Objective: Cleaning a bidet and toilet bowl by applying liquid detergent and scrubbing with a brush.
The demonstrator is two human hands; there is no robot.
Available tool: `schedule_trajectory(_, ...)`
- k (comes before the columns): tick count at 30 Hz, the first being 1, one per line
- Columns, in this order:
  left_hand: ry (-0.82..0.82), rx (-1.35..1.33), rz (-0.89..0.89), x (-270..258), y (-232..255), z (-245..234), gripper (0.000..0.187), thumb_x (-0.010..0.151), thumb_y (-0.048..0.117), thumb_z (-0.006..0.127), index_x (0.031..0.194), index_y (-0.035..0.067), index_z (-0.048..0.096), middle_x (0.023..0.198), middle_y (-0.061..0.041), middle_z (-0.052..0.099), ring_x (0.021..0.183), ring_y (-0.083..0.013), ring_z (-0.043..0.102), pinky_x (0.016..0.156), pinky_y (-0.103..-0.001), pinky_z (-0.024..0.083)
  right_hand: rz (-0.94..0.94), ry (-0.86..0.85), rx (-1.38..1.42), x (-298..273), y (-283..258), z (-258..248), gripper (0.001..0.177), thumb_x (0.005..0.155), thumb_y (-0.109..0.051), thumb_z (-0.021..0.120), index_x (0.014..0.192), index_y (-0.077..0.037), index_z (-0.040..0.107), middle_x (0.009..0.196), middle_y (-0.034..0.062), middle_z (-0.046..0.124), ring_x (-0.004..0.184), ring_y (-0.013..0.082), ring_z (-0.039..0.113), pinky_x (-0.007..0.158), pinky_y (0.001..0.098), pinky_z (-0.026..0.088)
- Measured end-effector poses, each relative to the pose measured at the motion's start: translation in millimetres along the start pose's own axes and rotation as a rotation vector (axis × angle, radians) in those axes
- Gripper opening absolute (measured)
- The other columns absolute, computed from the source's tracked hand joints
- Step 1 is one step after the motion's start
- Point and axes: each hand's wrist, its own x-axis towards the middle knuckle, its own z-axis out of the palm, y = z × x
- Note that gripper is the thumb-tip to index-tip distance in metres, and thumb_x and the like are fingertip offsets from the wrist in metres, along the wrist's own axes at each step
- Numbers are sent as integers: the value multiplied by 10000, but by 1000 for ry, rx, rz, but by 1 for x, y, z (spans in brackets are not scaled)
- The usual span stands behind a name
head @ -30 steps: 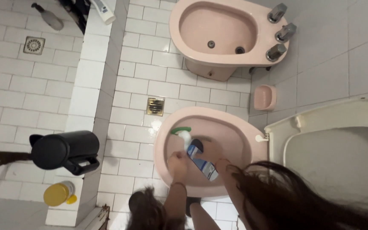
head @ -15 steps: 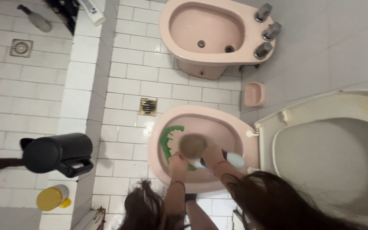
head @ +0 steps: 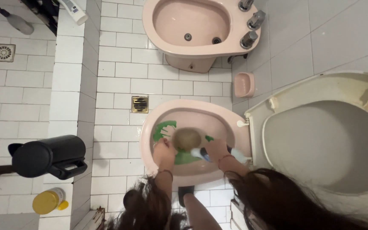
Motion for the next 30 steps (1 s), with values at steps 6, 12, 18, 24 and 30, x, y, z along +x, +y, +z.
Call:
schedule_trajectory(6,31,20,-91,-1,-14,-8,317,969,320,515,1198,174,677,1053,-110,694,1042,-301,713,900,-482,580,8,3,917,-51,-18,-103,522,921,-332,697,1298,12,588,1252,249,681,1161,410,669,1015,515,536)
schedule_trajectory(12,38,55,-54,-14,-10,-26,280,972,285,523,1155,139,677,1029,-118,688,1021,-319,706,884,-487,584,667,178,1752,-23,-43,-38,925,838,-475,798,1523,2,397,1526,261,481,1365,482,480,1112,594,443)
schedule_trajectory(18,28,53,-22,-14,-14,-20,275,983,280,507,1156,139,667,1027,-105,697,1021,-303,715,869,-477,597,1295,88,2153,-12,-46,25,931,809,-577,813,1502,-43,496,1530,211,478,1391,381,477,1141,547,446)
schedule_trajectory(24,21,81,-6,-15,-16,-11,282,980,262,525,1166,120,682,1016,-147,696,997,-358,728,871,-515,601,1332,188,1940,-17,-76,27,1062,722,-704,816,1482,-42,483,1477,235,518,1364,384,508,1141,514,466)
schedule_trajectory(30,39,65,-6,-16,-15,-22,259,973,265,520,1143,149,678,989,-107,696,967,-324,741,852,-488,605,859,289,1487,10,-78,44,626,682,-697,831,825,-111,663,826,90,720,844,308,745,730,400,614)
